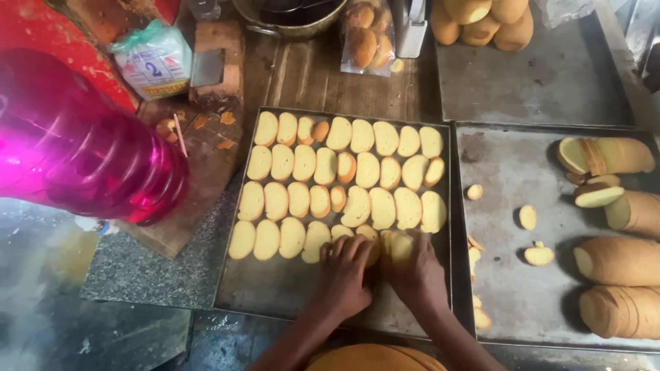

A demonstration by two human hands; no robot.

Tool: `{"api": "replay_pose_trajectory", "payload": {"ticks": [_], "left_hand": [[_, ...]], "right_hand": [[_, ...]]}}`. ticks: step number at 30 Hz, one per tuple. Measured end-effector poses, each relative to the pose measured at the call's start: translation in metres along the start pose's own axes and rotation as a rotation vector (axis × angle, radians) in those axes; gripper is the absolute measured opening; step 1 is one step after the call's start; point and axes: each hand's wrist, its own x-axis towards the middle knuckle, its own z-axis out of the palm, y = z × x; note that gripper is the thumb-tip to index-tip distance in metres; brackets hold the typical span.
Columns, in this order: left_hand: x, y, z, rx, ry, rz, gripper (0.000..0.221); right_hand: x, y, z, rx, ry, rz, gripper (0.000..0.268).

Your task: Arranging sliced bread pieces onto large metal trays for further processing in a bakery.

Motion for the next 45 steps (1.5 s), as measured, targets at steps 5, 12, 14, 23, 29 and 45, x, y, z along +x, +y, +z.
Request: {"api": "replay_pose_trajectory", "payload": {"ticks": [5,12,14,23,29,45], "left_hand": [[0.011,0.012,-0.007,-0.030,-0.062,0.001,0.079],[0.029,0.013,0.024,0.031,-0.166,0.089,0.083],[0.025,0.016,0.023,0.037,-0.184,0.082,0.081],[0.033,0.026,0.017,0.003,-0.161,0.095,0.082],[0.055,0.048,0.030,0.036,-0.233,0.183,0.082],[-0.035,-0.016,-0.002,-0.234,0.087,-0.124,0.032]], "right_hand": [[0.002,-0.006,-0.033,0.015,-0.077,0.222,0.076],[-0.001,0.009,-0.036,-0.294,0.122,0.105,0.060],[-0.004,0.013,-0.030,-0.277,0.107,0.066,0.064],[0.005,0.013,-0.059,0.178,0.087,0.312,0.054],[-0.005,0.033,-0.061,-0.047,0.253,0.097,0.050],[-0.062,0.012,-0.007,0.030,-0.383,-0.129,0.052]]}}
